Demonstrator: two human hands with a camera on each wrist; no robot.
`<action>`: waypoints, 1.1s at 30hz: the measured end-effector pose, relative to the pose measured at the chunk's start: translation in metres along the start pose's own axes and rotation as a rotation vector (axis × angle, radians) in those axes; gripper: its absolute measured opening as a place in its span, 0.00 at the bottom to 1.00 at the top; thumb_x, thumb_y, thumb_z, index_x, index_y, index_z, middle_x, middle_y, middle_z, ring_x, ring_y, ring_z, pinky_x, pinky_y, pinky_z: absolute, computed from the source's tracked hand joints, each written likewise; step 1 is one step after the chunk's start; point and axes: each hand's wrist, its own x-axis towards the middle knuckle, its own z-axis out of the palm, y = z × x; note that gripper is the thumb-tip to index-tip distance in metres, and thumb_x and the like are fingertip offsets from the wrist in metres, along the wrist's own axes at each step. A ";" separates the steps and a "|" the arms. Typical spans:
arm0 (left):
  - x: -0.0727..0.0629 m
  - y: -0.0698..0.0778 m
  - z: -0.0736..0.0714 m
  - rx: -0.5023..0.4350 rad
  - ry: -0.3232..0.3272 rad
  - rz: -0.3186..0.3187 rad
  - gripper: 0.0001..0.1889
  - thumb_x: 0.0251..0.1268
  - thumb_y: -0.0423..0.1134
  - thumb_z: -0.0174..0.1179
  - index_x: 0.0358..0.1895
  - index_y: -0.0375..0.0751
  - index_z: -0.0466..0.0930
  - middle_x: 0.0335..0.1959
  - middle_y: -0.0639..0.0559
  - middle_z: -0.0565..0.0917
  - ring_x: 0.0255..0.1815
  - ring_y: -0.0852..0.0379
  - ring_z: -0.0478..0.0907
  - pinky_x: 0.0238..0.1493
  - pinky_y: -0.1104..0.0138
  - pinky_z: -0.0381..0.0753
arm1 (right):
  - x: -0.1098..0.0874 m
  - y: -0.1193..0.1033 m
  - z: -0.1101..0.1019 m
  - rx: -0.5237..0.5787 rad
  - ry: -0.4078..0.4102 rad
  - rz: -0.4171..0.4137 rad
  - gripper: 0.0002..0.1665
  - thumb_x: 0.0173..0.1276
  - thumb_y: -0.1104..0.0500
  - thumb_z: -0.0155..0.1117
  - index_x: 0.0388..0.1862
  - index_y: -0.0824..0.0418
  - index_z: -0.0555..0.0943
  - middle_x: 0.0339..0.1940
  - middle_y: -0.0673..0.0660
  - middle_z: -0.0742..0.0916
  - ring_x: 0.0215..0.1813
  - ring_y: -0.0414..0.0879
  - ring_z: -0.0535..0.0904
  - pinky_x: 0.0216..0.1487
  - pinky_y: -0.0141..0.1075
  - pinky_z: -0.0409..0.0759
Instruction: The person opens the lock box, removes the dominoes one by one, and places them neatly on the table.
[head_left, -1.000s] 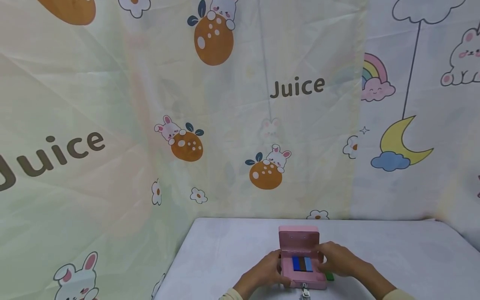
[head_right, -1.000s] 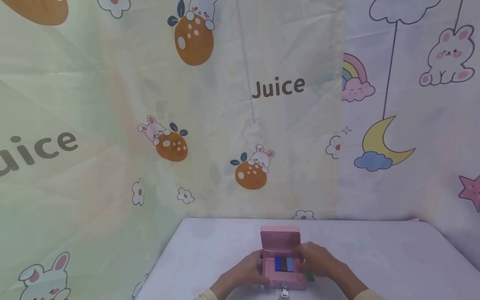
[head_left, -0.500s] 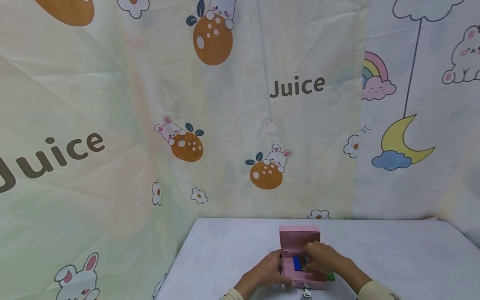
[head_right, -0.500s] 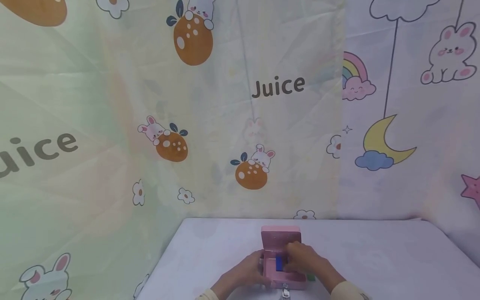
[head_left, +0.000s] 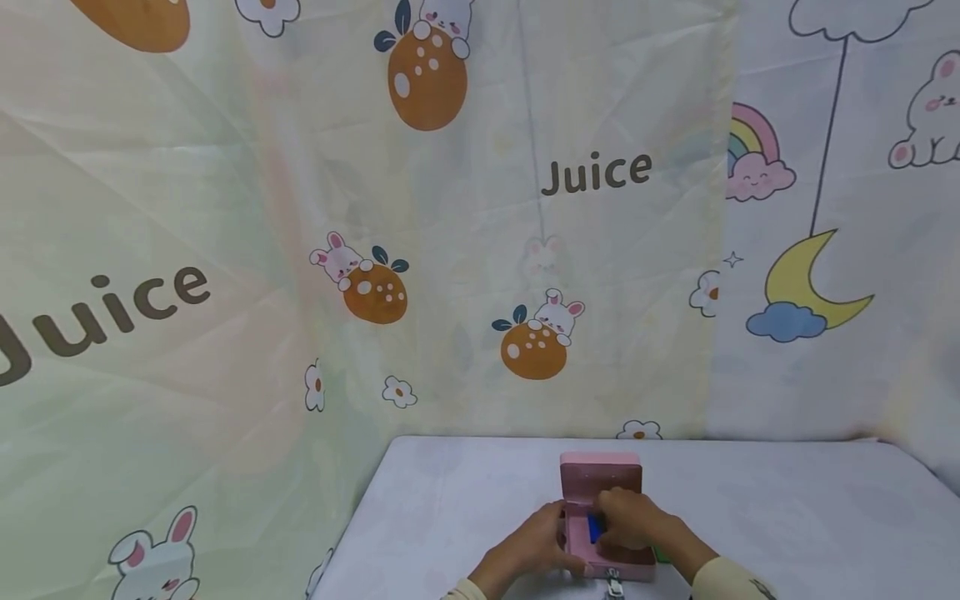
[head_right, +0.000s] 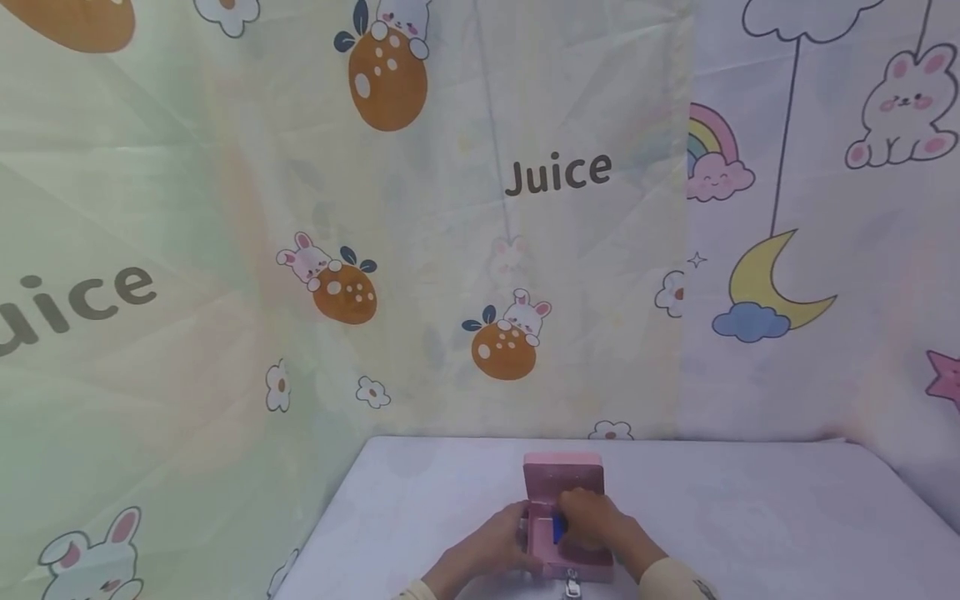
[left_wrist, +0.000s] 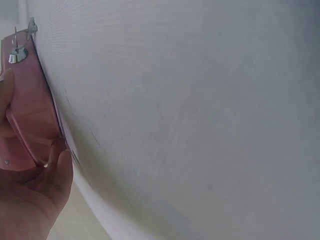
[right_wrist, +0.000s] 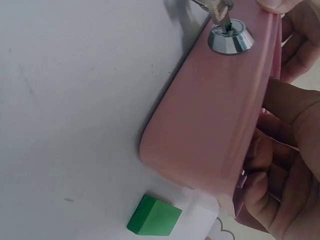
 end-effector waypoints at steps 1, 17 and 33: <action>0.000 0.000 0.000 -0.001 0.001 -0.002 0.40 0.46 0.37 0.79 0.66 0.56 0.71 0.58 0.63 0.80 0.48 0.72 0.76 0.47 0.73 0.79 | 0.001 -0.001 0.001 -0.004 0.000 -0.001 0.16 0.49 0.57 0.83 0.36 0.57 0.87 0.24 0.45 0.83 0.28 0.42 0.73 0.36 0.40 0.78; 0.000 0.000 0.000 0.021 0.006 -0.014 0.41 0.46 0.37 0.79 0.67 0.55 0.71 0.57 0.62 0.80 0.45 0.72 0.76 0.46 0.73 0.79 | 0.005 -0.005 0.009 -0.011 0.030 0.009 0.18 0.50 0.60 0.82 0.40 0.61 0.87 0.22 0.46 0.81 0.27 0.43 0.73 0.32 0.38 0.73; -0.002 0.001 0.000 0.034 0.020 -0.021 0.41 0.46 0.39 0.79 0.67 0.56 0.70 0.55 0.61 0.81 0.45 0.70 0.77 0.45 0.73 0.79 | 0.011 -0.008 0.016 -0.055 0.076 -0.061 0.17 0.49 0.58 0.82 0.38 0.59 0.88 0.25 0.46 0.84 0.28 0.41 0.71 0.32 0.38 0.76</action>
